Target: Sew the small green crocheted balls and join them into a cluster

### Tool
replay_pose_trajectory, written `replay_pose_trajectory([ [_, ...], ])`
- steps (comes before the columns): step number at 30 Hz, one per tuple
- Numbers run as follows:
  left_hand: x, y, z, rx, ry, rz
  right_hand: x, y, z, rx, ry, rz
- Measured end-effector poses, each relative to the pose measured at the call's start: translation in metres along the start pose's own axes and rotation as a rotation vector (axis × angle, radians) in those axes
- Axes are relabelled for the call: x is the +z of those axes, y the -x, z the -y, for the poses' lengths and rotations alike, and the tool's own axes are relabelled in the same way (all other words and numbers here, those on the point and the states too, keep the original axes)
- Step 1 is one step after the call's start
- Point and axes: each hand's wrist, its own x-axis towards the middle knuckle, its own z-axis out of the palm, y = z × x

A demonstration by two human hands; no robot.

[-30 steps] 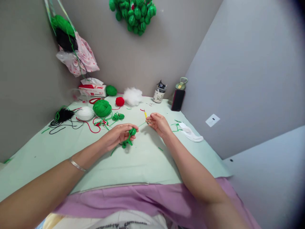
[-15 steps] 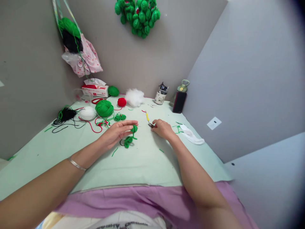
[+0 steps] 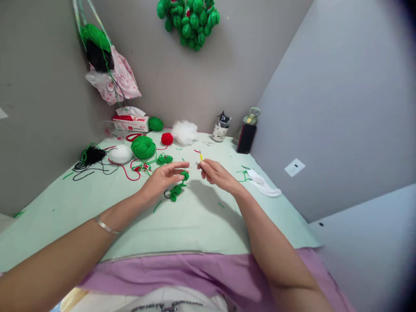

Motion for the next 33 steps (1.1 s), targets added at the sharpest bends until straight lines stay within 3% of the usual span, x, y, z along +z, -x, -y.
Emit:
replay_pose_trajectory([
  [5, 0.001, 0.001, 0.002, -0.004, -0.032, -0.018, 0.004, 0.006, 0.013, -0.097, 0.094, 0.17],
  [10, 0.003, 0.001, 0.005, 0.024, -0.064, 0.029, 0.01, 0.005, 0.015, -0.052, 0.121, 0.169],
  [20, 0.008, 0.002, 0.003, 0.117, -0.157, 0.043, 0.013, 0.006, 0.016, -0.104, 0.166, 0.213],
  [33, 0.007, 0.003, 0.002, 0.078, -0.127, 0.052, 0.01, 0.004, 0.013, -0.067, 0.124, 0.188],
])
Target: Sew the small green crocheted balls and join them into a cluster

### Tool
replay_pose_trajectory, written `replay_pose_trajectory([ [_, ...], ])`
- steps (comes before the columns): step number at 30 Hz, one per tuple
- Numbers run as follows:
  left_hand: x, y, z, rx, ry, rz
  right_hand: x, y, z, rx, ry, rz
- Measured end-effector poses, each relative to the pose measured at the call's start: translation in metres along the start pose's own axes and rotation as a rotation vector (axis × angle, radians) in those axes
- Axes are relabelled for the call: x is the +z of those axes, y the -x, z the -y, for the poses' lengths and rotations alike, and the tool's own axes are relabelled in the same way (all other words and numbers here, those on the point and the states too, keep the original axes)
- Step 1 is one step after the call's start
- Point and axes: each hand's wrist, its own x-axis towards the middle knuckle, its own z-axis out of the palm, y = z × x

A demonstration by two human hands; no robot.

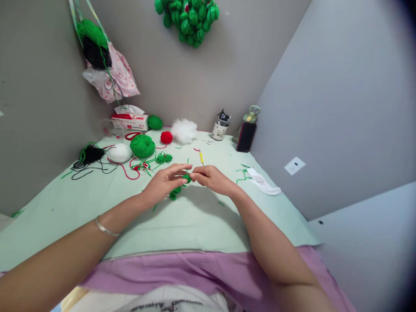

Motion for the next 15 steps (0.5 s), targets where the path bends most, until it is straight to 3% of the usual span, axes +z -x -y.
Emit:
replay_pose_trajectory([
  [3, -0.003, -0.001, -0.002, -0.08, 0.064, -0.044, -0.01, 0.0, -0.009, 0.033, 0.047, -0.025],
  [9, -0.008, -0.005, -0.007, -0.189, 0.272, -0.13, -0.019, -0.001, -0.037, 0.38, 0.577, -0.352],
  [15, -0.014, -0.007, -0.004, -0.194, 0.287, -0.157, 0.003, -0.013, -0.047, 0.149, 0.558, -0.324],
])
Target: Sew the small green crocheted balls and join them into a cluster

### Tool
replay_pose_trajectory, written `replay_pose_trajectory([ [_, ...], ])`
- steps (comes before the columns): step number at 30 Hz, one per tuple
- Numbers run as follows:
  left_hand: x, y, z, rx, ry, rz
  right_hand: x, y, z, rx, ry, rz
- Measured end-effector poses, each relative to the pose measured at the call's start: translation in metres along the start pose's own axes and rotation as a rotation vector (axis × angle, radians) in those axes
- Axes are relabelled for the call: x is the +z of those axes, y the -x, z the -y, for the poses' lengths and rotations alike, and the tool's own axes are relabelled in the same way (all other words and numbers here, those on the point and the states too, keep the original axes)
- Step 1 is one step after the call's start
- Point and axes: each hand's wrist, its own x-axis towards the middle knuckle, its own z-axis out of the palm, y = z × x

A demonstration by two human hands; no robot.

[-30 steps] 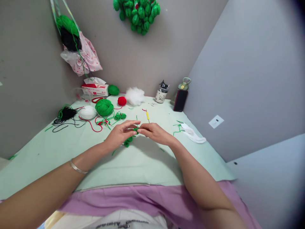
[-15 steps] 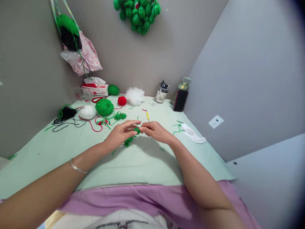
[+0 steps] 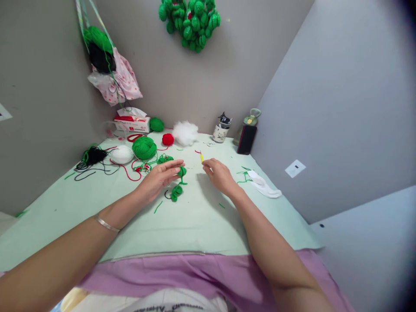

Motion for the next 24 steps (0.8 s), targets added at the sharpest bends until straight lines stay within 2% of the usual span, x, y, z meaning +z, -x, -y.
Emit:
replay_pose_trajectory([
  [4, -0.004, -0.004, 0.006, 0.018, -0.006, 0.001, 0.027, -0.01, 0.013, -0.197, 0.0, -0.006],
  [7, -0.008, -0.009, 0.011, 0.03, -0.065, -0.009, 0.039, -0.018, 0.021, -0.272, 0.11, 0.086],
  [13, -0.019, -0.016, 0.012, 0.151, -0.258, -0.036, 0.032, -0.017, 0.028, -0.261, 0.259, 0.163],
  [19, -0.032, -0.018, -0.01, 0.322, -0.243, -0.217, 0.031, -0.011, 0.035, -0.234, 0.309, 0.148],
  [24, -0.043, -0.019, -0.021, 0.501, -0.229, -0.412, 0.037, -0.011, 0.03, -0.165, 0.272, 0.065],
])
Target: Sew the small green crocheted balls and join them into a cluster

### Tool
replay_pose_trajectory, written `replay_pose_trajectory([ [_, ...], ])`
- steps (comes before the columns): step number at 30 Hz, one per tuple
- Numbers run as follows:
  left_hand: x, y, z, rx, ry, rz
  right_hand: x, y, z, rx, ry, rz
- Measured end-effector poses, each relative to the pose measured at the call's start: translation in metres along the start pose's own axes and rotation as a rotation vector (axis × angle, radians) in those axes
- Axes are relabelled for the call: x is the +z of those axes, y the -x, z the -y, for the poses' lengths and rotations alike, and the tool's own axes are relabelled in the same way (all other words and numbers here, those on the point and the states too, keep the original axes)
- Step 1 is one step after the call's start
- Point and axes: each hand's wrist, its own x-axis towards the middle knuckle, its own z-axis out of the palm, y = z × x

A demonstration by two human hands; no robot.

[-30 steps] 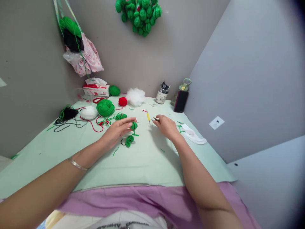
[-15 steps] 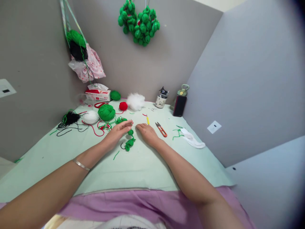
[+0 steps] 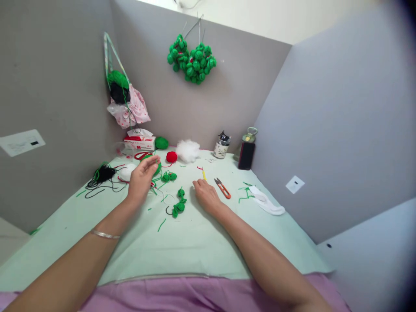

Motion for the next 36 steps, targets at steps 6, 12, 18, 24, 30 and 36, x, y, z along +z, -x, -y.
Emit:
replay_pose_trajectory([
  [6, -0.009, -0.007, 0.002, 0.143, -0.391, 0.387, -0.002, 0.006, -0.008, 0.077, -0.117, -0.119],
  [12, -0.042, -0.035, 0.006, 0.179, -0.587, 0.086, -0.006, 0.01, -0.014, 0.132, -0.479, -0.326],
  [18, -0.049, -0.036, 0.016, 0.005, -0.816, 0.376, -0.006, 0.012, -0.013, 0.098, -0.541, -0.347],
  [24, -0.058, -0.034, 0.022, -0.118, -1.094, 0.214, -0.006, 0.013, -0.011, 0.074, -0.552, -0.322],
  [30, -0.061, -0.04, 0.024, -0.083, -0.897, 0.2, -0.007, 0.013, -0.011, 0.061, -0.577, -0.339],
  [36, -0.056, -0.047, 0.003, -0.135, -0.139, 0.014, -0.01, 0.015, -0.01, 0.047, -0.604, -0.336],
])
